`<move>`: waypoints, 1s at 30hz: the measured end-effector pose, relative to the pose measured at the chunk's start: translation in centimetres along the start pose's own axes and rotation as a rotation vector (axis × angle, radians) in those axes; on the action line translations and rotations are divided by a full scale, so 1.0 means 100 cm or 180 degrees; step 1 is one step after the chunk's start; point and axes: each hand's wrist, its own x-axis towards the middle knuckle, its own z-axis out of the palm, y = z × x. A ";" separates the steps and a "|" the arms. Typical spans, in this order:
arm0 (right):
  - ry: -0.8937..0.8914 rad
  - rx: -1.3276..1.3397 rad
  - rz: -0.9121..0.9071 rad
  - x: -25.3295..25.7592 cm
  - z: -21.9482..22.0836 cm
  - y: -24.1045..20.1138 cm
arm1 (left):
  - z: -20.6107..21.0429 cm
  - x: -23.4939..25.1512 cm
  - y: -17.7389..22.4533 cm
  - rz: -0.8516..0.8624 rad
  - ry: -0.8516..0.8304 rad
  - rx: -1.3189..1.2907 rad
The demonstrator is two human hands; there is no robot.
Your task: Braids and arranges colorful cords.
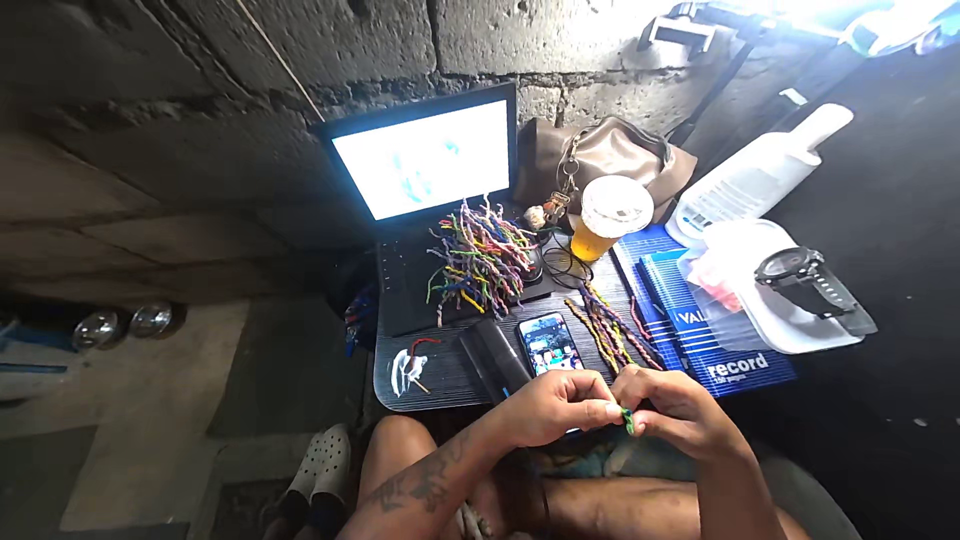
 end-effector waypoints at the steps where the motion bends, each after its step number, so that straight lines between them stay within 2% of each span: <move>1: 0.0100 -0.0026 0.0034 0.000 0.002 -0.001 | 0.001 0.000 0.001 0.0063 0.0087 0.0112; 4: 0.0443 0.0076 0.0180 0.003 0.012 -0.003 | 0.004 -0.001 0.004 0.0334 0.0398 0.0626; 7: 0.0621 0.0654 0.0227 0.007 0.022 0.000 | 0.007 -0.002 0.005 0.0616 0.0639 0.1220; 18: 0.1102 0.1764 0.0249 0.013 0.039 0.009 | 0.012 0.001 -0.006 0.1144 0.0939 0.2301; 20: 0.1148 0.1384 0.0180 0.014 0.039 0.011 | 0.010 0.000 -0.004 0.0966 0.0960 0.2139; 25: 0.0996 -0.0570 -0.0144 0.010 0.029 0.009 | 0.000 0.000 0.007 0.0096 0.0655 0.0511; 30: 0.1076 -0.1105 -0.0239 0.010 0.028 0.009 | -0.005 0.000 0.006 -0.0047 0.0478 0.0152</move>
